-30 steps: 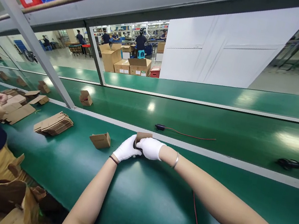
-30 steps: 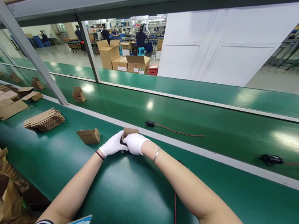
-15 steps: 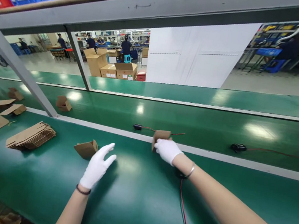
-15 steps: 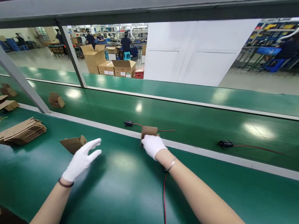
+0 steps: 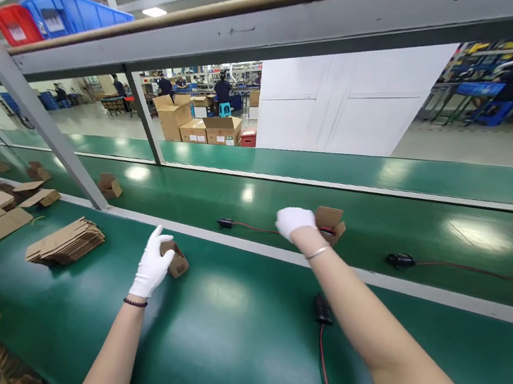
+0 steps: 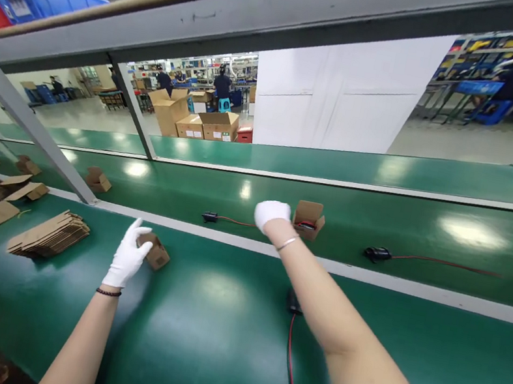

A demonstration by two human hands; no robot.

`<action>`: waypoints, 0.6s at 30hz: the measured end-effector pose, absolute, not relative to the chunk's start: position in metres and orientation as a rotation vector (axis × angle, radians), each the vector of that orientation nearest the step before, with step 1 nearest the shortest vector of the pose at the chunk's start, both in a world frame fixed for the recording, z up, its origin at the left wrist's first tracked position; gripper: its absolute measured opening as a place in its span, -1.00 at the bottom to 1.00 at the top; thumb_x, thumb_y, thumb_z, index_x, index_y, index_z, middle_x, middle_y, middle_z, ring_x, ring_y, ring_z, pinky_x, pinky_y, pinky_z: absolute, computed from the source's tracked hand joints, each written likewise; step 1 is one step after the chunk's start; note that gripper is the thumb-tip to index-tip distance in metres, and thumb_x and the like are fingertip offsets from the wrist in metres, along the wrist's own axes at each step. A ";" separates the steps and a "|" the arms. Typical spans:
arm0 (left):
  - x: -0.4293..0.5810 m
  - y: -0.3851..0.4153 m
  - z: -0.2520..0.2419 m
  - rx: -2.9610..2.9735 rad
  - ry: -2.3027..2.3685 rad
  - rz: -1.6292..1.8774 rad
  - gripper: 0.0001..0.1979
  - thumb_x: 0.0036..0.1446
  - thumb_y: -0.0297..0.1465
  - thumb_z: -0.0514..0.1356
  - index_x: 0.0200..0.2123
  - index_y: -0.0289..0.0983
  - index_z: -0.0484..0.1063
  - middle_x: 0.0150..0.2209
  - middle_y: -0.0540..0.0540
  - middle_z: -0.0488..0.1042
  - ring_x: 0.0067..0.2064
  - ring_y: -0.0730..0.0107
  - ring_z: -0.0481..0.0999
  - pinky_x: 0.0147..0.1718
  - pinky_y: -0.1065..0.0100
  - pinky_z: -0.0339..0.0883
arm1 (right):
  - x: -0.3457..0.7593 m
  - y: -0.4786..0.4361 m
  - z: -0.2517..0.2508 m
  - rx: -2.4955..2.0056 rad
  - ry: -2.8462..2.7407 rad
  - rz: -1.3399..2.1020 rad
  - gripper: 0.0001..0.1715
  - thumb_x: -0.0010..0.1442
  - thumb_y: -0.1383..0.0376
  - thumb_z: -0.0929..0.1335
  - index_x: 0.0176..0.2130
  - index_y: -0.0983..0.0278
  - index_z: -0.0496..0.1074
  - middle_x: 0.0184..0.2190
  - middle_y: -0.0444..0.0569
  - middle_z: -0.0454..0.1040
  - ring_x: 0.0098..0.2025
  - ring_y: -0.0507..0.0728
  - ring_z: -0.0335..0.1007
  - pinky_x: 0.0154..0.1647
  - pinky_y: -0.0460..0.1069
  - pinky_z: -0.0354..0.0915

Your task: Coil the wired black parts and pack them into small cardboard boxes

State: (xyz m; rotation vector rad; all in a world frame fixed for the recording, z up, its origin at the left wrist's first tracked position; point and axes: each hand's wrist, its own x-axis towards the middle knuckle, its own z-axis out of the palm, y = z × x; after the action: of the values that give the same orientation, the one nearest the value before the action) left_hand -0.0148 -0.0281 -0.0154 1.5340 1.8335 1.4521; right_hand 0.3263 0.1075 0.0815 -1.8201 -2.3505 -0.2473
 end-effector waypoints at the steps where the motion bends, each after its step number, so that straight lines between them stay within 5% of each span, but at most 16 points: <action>1: -0.015 -0.025 -0.012 1.592 1.740 1.404 -0.64 0.03 -0.36 0.01 -0.09 -0.24 0.35 0.28 -0.07 0.01 0.32 0.43 0.06 0.43 0.18 -0.10 | 0.298 0.106 0.075 -1.844 -2.409 -0.173 -0.85 0.05 0.35 0.35 -0.39 0.44 0.46 -0.44 0.12 0.42 -0.28 0.19 0.39 -0.22 0.19 0.29; 4: -0.014 -0.025 -0.001 1.662 1.600 1.291 -0.60 0.04 -0.35 -0.02 -0.02 -0.17 0.34 0.31 0.00 -0.08 0.35 0.44 -0.01 0.43 0.19 -0.12 | 0.227 0.102 0.056 -1.828 -2.479 -0.059 -0.62 0.15 0.29 0.30 -0.03 0.37 0.41 -0.17 0.13 0.42 -0.13 0.17 0.38 -0.15 0.10 0.28; 7: -0.006 -0.038 0.013 1.529 1.748 1.479 -0.57 0.00 -0.19 0.13 -0.03 -0.12 0.36 0.31 0.02 -0.09 0.38 0.36 -0.10 0.44 0.15 -0.15 | 0.194 0.099 0.045 -1.851 -2.477 0.027 -0.64 0.19 0.28 0.27 -0.07 0.43 0.43 -0.18 0.17 0.42 -0.12 0.19 0.37 -0.16 0.06 0.26; 10: 0.021 -0.057 0.021 1.175 1.601 1.731 -0.55 -0.01 -0.09 0.13 -0.06 -0.15 0.36 0.12 -0.06 0.29 0.19 0.38 0.28 0.37 0.15 0.07 | 0.192 0.095 0.049 -1.818 -2.456 0.108 -0.61 0.27 0.27 0.16 -0.12 0.37 0.46 -0.17 0.14 0.42 -0.16 0.16 0.38 -0.22 0.00 0.23; 12: 0.051 -0.064 0.023 0.957 1.285 1.553 -0.51 -0.02 -0.07 0.13 -0.06 -0.19 0.34 0.03 -0.11 0.39 0.04 0.37 0.43 0.27 0.14 0.21 | 0.199 0.085 0.060 -1.736 -2.456 0.133 -0.56 0.32 0.24 0.10 -0.09 0.31 0.46 -0.10 0.09 0.41 -0.12 0.13 0.35 -0.21 -0.04 0.20; 15: 0.097 -0.059 0.024 0.644 0.859 1.203 -0.41 0.01 -0.01 0.06 0.07 -0.17 0.19 0.14 -0.15 0.27 0.09 0.39 0.40 0.27 0.19 0.22 | 0.215 0.056 0.074 -1.608 -2.469 0.151 -0.52 0.35 0.20 0.05 -0.07 0.24 0.44 -0.05 -0.03 0.39 -0.07 0.06 0.31 -0.17 -0.10 0.16; 18: 0.128 -0.046 0.030 0.475 0.648 1.250 -0.42 0.08 0.01 -0.10 0.09 -0.17 0.13 0.24 -0.13 0.12 0.17 0.50 0.32 0.24 0.36 0.24 | 0.235 0.012 0.076 -1.530 -2.476 0.111 -0.57 0.33 0.16 0.09 -0.05 0.16 0.43 -0.09 -0.09 0.41 -0.10 0.07 0.31 -0.17 -0.08 0.15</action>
State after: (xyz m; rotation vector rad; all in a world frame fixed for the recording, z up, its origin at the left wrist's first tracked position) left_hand 0.1275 -0.0459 0.0300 0.4752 0.6484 1.2501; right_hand 0.2353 0.0121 0.0762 -1.5299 -2.4761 0.1111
